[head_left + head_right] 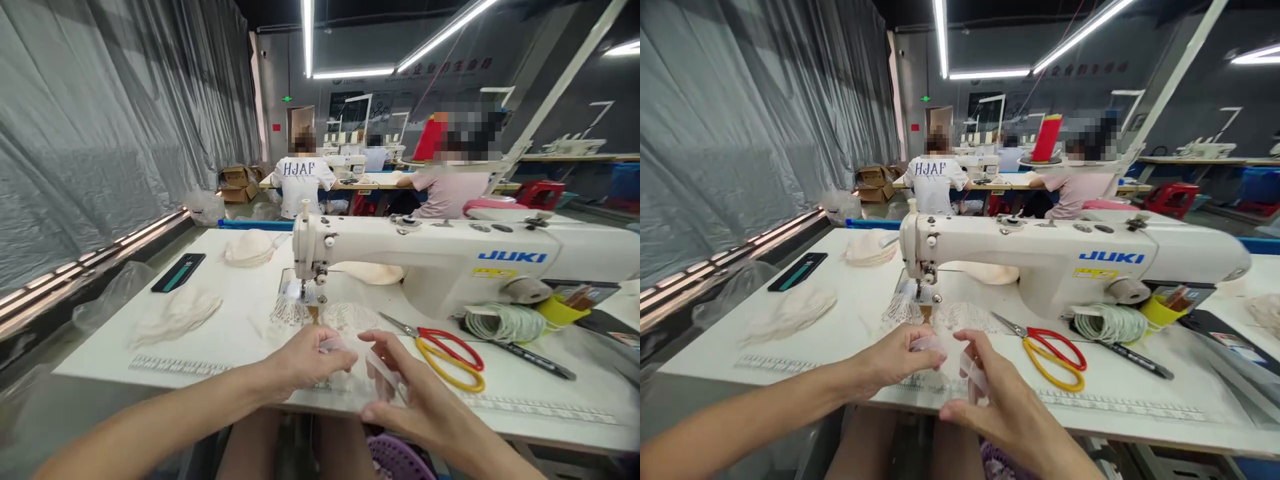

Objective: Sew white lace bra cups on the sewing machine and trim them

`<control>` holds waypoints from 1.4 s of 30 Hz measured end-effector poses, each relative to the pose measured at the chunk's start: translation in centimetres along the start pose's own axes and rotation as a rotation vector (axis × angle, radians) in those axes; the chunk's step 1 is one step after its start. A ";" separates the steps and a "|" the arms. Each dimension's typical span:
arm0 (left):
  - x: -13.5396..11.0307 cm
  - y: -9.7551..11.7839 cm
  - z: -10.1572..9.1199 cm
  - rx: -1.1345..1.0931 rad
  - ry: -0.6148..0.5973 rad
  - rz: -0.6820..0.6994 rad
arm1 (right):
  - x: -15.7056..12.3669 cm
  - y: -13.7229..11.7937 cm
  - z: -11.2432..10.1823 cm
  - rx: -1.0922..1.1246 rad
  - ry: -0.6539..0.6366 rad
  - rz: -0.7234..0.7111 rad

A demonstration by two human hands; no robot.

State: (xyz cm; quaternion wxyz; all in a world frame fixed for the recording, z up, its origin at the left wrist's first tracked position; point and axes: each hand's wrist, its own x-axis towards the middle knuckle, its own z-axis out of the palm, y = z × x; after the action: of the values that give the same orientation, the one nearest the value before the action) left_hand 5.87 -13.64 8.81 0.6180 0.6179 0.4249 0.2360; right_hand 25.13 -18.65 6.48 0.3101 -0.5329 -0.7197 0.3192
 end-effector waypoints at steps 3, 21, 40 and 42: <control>-3.2 -1.9 -1.1 -0.070 -0.004 0.023 | -1.0 -1.0 2.7 0.005 -0.081 -0.036; -7.6 -7.2 -2.8 -0.204 -0.300 -0.063 | -0.7 -2.6 9.1 0.146 -0.099 0.042; -7.9 -6.8 -3.1 -0.164 -0.267 -0.233 | -0.6 -1.5 7.7 0.287 -0.373 0.114; -8.5 -7.2 -3.3 -0.151 -0.224 -0.217 | -1.1 -2.2 6.9 0.367 -0.505 0.086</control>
State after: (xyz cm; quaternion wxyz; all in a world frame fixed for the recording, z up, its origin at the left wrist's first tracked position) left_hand -2.95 -19.63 4.27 0.7281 0.5426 0.3985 0.1290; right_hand 18.78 -21.12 3.93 0.1987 -0.4018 -0.6812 0.5788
